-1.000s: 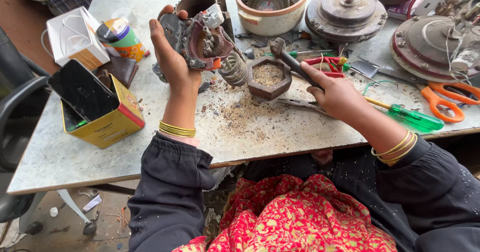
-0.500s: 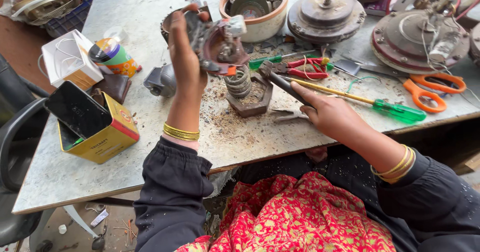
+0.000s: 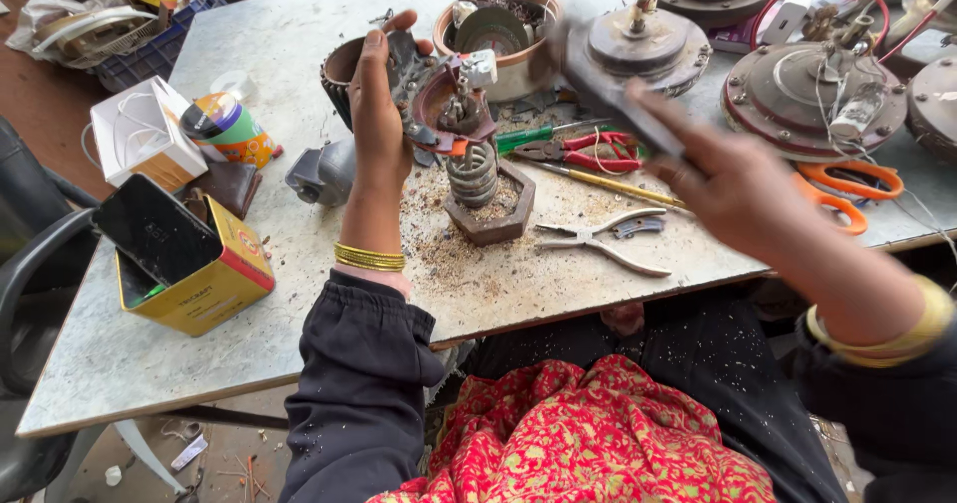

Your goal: The person uses a hammer and pliers to disassemble a small electrical component, removing a white plastic piece and a metal rod. They then reassemble the parts by hand and with tools, placing the component back on the workbench.

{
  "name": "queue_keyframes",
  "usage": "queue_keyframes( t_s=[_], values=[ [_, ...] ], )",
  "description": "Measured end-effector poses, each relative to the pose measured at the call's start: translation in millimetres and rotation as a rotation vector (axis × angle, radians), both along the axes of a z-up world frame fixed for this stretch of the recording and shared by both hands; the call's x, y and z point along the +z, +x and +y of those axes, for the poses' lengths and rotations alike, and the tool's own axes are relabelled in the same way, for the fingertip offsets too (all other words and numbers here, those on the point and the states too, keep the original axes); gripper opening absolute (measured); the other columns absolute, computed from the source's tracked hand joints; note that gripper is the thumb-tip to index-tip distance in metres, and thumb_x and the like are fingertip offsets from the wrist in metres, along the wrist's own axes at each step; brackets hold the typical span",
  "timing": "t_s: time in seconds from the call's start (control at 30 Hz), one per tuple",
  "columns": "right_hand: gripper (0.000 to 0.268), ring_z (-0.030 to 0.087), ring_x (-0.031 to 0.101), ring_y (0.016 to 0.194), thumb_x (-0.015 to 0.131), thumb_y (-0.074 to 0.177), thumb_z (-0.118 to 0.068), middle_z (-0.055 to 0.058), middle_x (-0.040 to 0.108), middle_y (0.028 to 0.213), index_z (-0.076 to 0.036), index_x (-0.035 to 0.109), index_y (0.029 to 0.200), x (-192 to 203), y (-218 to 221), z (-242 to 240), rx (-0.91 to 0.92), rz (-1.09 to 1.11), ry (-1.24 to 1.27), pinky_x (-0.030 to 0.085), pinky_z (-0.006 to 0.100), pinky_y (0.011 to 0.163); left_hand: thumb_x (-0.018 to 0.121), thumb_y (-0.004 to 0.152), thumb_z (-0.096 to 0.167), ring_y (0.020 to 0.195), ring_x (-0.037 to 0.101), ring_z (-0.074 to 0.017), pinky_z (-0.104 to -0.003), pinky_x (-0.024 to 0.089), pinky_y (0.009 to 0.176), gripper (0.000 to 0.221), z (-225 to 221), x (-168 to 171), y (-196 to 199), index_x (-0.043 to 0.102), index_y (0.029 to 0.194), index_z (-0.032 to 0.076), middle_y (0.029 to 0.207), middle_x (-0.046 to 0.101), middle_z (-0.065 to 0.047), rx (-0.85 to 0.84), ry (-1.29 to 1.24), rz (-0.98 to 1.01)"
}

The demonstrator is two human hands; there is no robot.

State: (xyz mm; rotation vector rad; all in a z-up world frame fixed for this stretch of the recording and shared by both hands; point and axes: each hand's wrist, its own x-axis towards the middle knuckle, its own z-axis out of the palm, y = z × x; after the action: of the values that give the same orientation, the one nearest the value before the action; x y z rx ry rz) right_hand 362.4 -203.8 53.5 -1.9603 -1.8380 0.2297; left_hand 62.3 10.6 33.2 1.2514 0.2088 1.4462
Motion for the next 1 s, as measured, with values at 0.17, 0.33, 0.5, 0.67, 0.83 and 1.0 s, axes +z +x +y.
queue_keyframes(
  t_s=[0.17,0.33,0.5,0.67,0.83,1.0],
  values=[
    [0.012,0.007,0.049,0.061,0.060,0.115,-0.016,0.004,0.056,0.083,-0.019,0.060,0.127,28,-1,6,0.309,0.744,0.591,0.038,0.029,0.054,0.048,0.108,0.037,0.100,0.069,-0.0166,-0.035,0.061,0.092,0.043,-2,-2,1,0.062,0.129,0.002,0.108,0.070,-0.010,0.026,0.024,-0.017],
    [0.038,0.017,0.058,0.059,0.060,0.100,-0.011,0.012,0.067,0.082,-0.012,0.064,0.138,30,-48,13,0.437,-0.072,0.508,0.048,0.036,0.054,0.051,0.112,0.033,0.102,0.065,-0.0152,-0.035,0.058,0.095,0.037,-8,-5,-4,0.062,0.130,0.002,0.111,0.067,-0.009,-0.003,0.099,-0.074],
    [0.032,0.017,0.053,0.044,0.058,0.105,-0.029,0.008,0.061,0.060,-0.025,0.066,0.136,61,-31,3,0.030,-0.002,0.038,0.043,0.037,0.042,0.051,0.111,0.032,0.108,0.066,-0.0161,-0.034,0.058,0.096,0.037,-9,-10,-3,0.063,0.128,0.001,0.115,0.068,-0.010,-0.011,0.101,-0.105],
    [0.031,0.017,0.052,0.065,0.049,0.115,-0.029,0.010,0.061,0.082,-0.019,0.055,0.143,20,-15,24,0.251,0.218,0.449,0.044,0.034,0.054,0.050,0.111,0.032,0.106,0.067,-0.0156,-0.035,0.059,0.097,0.039,-3,-11,-3,0.064,0.129,0.001,0.113,0.069,-0.011,-0.029,0.106,-0.102],
    [0.065,0.014,0.055,0.050,0.056,0.106,-0.031,0.015,0.067,0.071,-0.041,0.031,0.165,16,-37,18,0.110,-0.029,0.000,0.045,0.032,0.047,0.048,0.108,0.033,0.101,0.069,-0.0164,-0.036,0.063,0.091,0.038,-4,-13,-5,0.061,0.129,0.003,0.108,0.068,-0.009,0.050,0.080,-0.070],
    [0.052,0.022,0.045,0.039,0.043,0.107,-0.031,0.002,0.069,0.093,-0.046,0.035,0.157,84,-34,-14,-0.113,0.007,-0.006,0.043,0.041,0.035,0.050,0.110,0.033,0.101,0.069,-0.0175,-0.036,0.061,0.094,0.041,-5,-7,-4,0.062,0.130,0.000,0.112,0.070,-0.012,-0.032,0.067,-0.097]
  ],
)
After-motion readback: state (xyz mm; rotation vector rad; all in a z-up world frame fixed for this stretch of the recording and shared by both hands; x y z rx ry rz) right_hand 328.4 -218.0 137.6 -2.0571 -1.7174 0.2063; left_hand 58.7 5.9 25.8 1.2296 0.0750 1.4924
